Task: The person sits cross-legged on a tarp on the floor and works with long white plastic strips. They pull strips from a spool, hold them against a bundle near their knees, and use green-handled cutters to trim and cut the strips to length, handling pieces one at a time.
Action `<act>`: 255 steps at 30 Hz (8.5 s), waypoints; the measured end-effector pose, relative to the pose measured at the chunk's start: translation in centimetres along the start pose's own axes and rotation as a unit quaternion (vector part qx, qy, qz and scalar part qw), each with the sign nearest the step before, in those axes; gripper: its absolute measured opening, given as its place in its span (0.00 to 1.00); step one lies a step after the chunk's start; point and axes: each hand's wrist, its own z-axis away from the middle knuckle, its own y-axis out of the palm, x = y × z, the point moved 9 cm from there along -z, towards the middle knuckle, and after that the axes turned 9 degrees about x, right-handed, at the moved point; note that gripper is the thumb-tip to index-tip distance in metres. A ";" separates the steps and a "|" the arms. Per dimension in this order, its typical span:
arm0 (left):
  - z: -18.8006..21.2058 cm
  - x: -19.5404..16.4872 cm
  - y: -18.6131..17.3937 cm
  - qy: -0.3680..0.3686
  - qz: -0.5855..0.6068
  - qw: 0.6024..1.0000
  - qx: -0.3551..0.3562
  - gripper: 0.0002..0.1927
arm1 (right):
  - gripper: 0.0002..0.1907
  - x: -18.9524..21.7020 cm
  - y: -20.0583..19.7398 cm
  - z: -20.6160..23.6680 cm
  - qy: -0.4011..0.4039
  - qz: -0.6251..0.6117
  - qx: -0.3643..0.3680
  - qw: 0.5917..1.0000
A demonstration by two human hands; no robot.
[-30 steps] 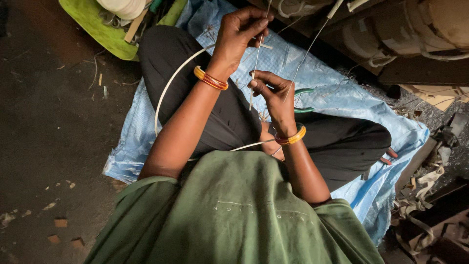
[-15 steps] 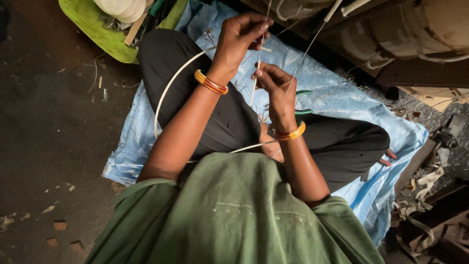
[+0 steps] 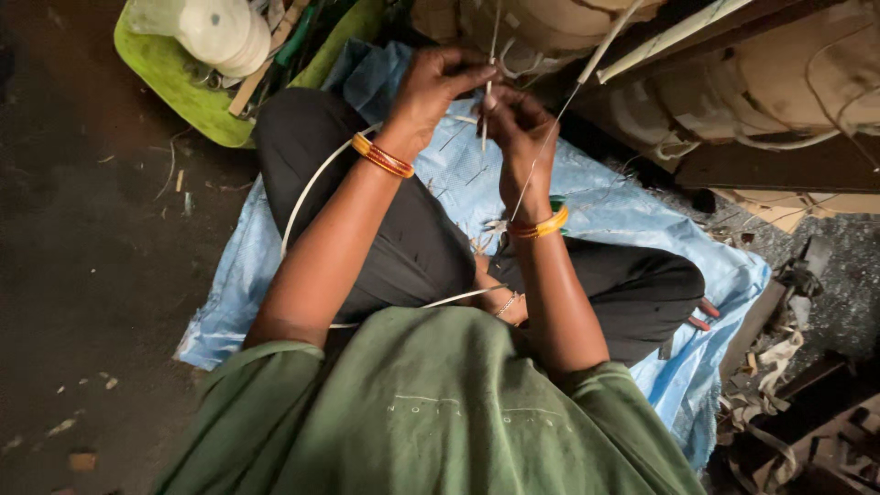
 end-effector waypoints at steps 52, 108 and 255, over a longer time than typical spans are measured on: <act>-1.0 1.7 -0.6 -0.102 0.105 0.984 -0.098 0.09 | 0.08 1.0 0.7 1.1 0.020 0.043 0.009 0.999; -3.2 -12.2 7.6 0.183 -0.477 0.855 0.083 0.07 | 0.07 7.8 -5.1 -0.5 -0.196 0.229 -0.133 0.944; -3.6 -15.6 11.6 0.309 -0.528 0.788 0.073 0.11 | 0.12 4.8 -6.0 0.4 -0.109 0.172 -0.188 0.961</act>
